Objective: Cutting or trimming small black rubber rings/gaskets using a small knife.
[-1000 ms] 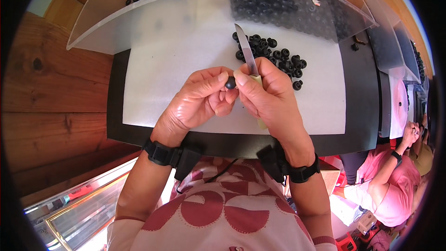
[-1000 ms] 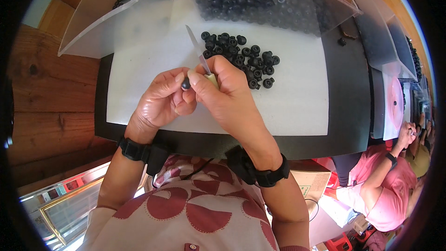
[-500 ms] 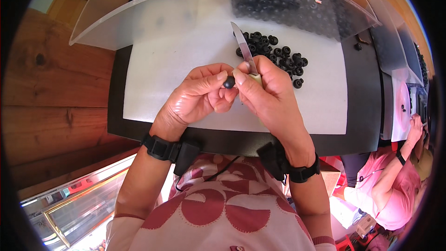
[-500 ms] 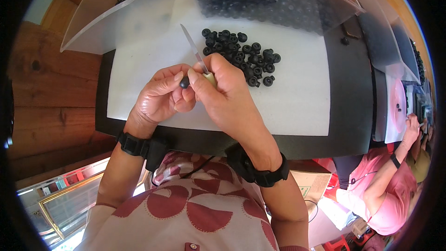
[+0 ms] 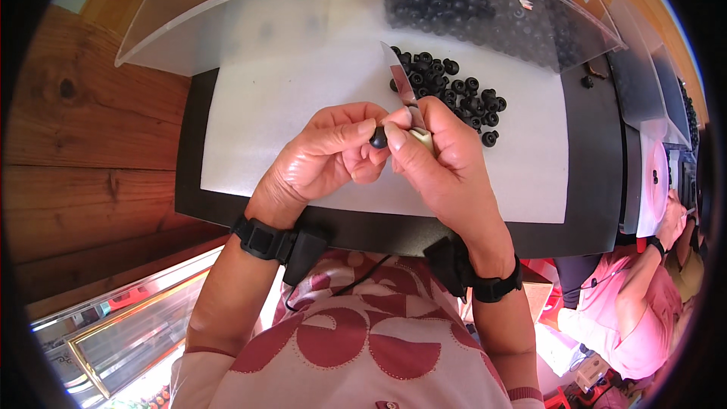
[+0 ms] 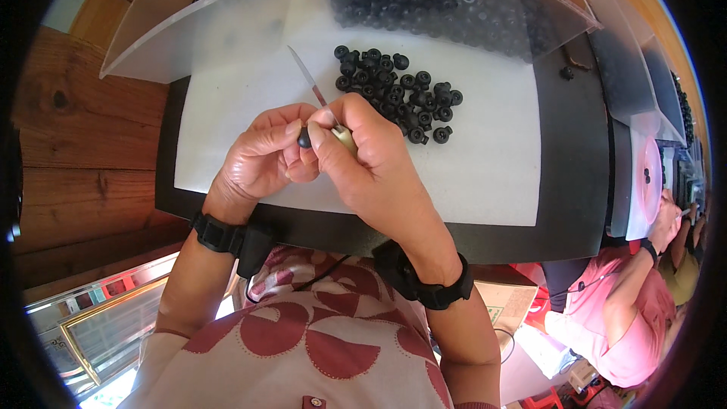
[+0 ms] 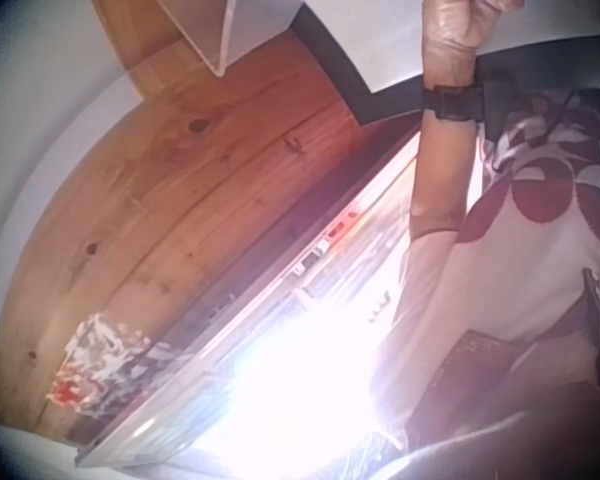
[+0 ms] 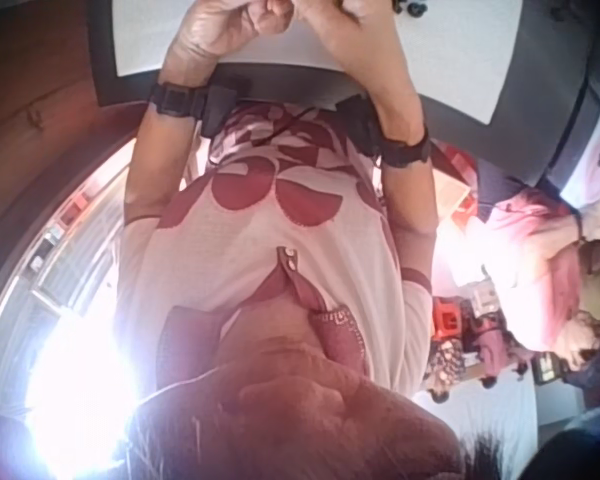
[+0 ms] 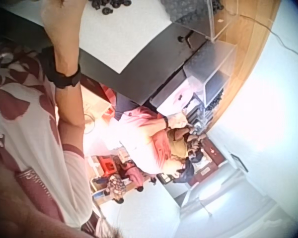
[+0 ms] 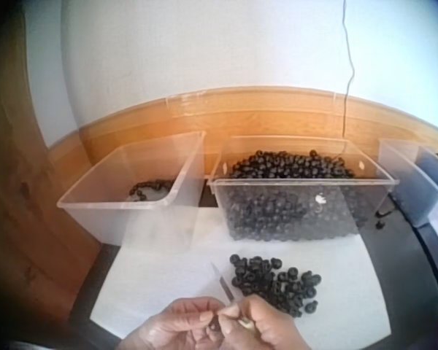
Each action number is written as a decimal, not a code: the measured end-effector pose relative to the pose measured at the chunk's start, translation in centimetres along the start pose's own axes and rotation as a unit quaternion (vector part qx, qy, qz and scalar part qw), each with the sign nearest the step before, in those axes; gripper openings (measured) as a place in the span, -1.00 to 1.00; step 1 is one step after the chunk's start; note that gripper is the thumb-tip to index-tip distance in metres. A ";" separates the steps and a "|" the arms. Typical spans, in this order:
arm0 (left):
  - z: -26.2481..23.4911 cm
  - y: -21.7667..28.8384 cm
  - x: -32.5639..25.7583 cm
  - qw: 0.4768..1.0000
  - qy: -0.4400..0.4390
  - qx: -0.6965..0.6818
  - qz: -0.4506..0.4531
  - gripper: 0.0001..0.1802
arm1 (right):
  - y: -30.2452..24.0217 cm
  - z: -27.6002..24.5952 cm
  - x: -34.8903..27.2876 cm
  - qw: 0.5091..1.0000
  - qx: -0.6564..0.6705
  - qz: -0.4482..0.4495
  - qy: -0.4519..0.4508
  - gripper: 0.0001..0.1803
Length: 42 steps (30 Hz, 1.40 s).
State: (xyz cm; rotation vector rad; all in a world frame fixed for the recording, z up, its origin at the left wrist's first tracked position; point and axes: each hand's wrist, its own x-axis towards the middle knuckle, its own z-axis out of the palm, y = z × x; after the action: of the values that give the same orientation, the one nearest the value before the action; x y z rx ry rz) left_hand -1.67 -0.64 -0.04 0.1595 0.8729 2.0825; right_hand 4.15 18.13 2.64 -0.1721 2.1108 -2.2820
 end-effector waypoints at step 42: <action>-0.1 -0.6 0.5 0.999 0.003 -0.018 0.042 -0.61 | -0.3 -0.5 -3.7 0.931 -0.350 -0.098 0.033 -0.76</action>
State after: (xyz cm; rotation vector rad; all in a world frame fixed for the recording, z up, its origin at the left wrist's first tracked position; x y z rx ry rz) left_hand -1.65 -0.09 -0.62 0.1746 0.8448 2.1769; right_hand 7.82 19.00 2.65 -0.3303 2.9665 -1.5054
